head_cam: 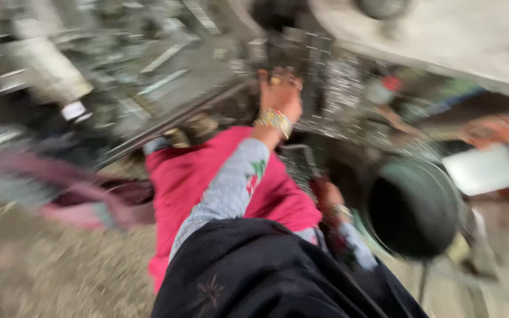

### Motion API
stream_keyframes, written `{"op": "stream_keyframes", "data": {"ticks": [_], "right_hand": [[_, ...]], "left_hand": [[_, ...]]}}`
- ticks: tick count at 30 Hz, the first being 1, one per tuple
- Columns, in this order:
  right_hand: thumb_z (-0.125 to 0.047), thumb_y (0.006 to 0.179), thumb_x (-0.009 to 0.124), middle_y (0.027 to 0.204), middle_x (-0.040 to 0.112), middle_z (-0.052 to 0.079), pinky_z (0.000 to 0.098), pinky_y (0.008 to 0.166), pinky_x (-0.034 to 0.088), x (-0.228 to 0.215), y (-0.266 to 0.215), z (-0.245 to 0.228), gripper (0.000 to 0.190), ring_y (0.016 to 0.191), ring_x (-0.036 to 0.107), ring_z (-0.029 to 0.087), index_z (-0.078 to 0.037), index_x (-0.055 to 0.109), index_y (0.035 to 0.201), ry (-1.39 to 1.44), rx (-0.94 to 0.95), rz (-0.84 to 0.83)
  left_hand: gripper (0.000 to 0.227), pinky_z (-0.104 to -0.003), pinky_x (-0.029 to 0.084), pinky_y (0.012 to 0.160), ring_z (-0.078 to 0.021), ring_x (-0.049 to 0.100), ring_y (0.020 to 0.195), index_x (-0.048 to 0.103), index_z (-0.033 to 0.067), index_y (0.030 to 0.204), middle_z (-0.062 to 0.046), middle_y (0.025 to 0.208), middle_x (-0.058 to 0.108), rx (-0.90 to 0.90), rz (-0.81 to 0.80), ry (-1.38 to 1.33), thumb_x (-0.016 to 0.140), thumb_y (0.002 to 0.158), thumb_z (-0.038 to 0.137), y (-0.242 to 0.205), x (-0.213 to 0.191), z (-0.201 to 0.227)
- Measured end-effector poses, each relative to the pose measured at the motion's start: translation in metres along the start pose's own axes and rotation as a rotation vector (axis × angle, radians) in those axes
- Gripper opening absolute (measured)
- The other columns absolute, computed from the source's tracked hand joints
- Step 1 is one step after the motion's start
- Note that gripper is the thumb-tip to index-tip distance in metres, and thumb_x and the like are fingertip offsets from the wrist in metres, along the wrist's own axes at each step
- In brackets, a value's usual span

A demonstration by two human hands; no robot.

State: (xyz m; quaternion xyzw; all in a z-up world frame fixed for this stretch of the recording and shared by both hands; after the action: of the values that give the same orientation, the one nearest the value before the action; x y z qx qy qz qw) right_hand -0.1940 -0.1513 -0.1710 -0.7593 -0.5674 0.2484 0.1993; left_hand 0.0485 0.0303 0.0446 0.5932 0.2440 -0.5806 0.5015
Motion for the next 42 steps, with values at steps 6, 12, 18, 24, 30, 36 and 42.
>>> {"op": "stream_keyframes", "data": {"ticks": [6, 12, 18, 24, 30, 36, 42], "right_hand": [[-0.050, 0.106, 0.063, 0.111, 0.073, 0.015, 0.0547, 0.067, 0.054, -0.024, -0.089, -0.138, 0.038, 0.085, 0.069, 0.042, -0.018, 0.069, 0.127, -1.136, -0.740, 0.466], [-0.035, 0.104, 0.070, 0.111, 0.076, 0.003, 0.0456, 0.071, 0.052, 0.002, -0.108, -0.224, 0.015, 0.091, 0.072, 0.029, -0.020, 0.071, 0.109, -1.251, -0.936, 0.822], [-0.026, 0.103, 0.070, 0.106, 0.076, 0.005, 0.0447, 0.071, 0.050, 0.002, -0.106, -0.227, 0.010, 0.091, 0.071, 0.030, -0.016, 0.070, 0.102, -1.191, -0.948, 0.773], [-0.025, 0.104, 0.072, 0.104, 0.076, 0.005, 0.0451, 0.070, 0.050, 0.008, -0.111, -0.235, 0.008, 0.087, 0.070, 0.031, -0.017, 0.074, 0.104, -1.122, -0.936, 0.772], [-0.025, 0.102, 0.072, 0.102, 0.076, 0.004, 0.0444, 0.068, 0.050, 0.012, -0.110, -0.239, 0.009, 0.084, 0.070, 0.030, -0.017, 0.070, 0.099, -1.175, -0.935, 0.814], [-0.026, 0.104, 0.072, 0.099, 0.075, 0.005, 0.0434, 0.069, 0.051, 0.010, -0.111, -0.238, 0.009, 0.087, 0.071, 0.029, -0.017, 0.073, 0.102, -1.165, -0.954, 0.791], [-0.023, 0.104, 0.072, 0.097, 0.074, 0.005, 0.0429, 0.069, 0.052, 0.011, -0.115, -0.241, 0.008, 0.086, 0.071, 0.029, -0.017, 0.074, 0.100, -1.093, -0.953, 0.750]], "left_hand": [[0.031, -0.057, 0.042, 0.102, -0.0292, 0.059, 0.119, 0.073, 0.0187, 0.109, -0.006, 0.125, 0.069, -0.195, 0.120, 0.077, 0.067, 0.080, 0.027, -0.129, -0.054, -0.142], [0.027, -0.054, 0.050, 0.085, -0.0340, 0.062, 0.104, 0.073, 0.0116, 0.101, -0.012, 0.112, 0.067, -0.722, 0.057, 0.437, 0.068, 0.079, 0.026, -0.211, -0.124, -0.330], [0.054, -0.056, 0.046, 0.097, -0.0353, 0.053, 0.124, 0.068, 0.0084, 0.121, -0.016, 0.130, 0.059, -0.693, 0.084, 0.403, 0.077, 0.078, 0.040, -0.194, -0.094, -0.346], [0.047, -0.054, 0.048, 0.094, -0.0392, 0.054, 0.124, 0.067, 0.0125, 0.121, -0.015, 0.129, 0.058, -0.929, 0.102, 0.371, 0.073, 0.084, 0.041, -0.133, -0.025, -0.319], [0.049, -0.051, 0.049, 0.093, -0.0394, 0.057, 0.114, 0.067, 0.0057, 0.120, -0.017, 0.122, 0.059, -0.818, -0.001, 0.302, 0.071, 0.084, 0.039, -0.137, -0.037, -0.314], [0.034, -0.054, 0.046, 0.101, -0.0360, 0.052, 0.130, 0.068, 0.0153, 0.126, -0.012, 0.136, 0.060, -0.581, -0.152, 0.288, 0.062, 0.094, 0.027, -0.153, -0.071, -0.351], [0.039, -0.060, 0.032, 0.110, -0.0291, 0.038, 0.144, 0.066, 0.0266, 0.135, 0.002, 0.153, 0.051, -0.190, -0.314, 0.432, 0.042, 0.105, 0.034, -0.140, -0.039, -0.406]]}}
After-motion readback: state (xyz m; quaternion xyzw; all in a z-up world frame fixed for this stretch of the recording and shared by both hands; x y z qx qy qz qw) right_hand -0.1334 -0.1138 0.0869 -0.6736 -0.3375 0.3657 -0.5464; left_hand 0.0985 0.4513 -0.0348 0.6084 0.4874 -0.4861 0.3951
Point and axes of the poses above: each hand's wrist, its own y-axis towards the middle knuckle, its own x-axis out of the palm, z = x × y, the point moved 4 cm from there along y, towards the middle knuckle
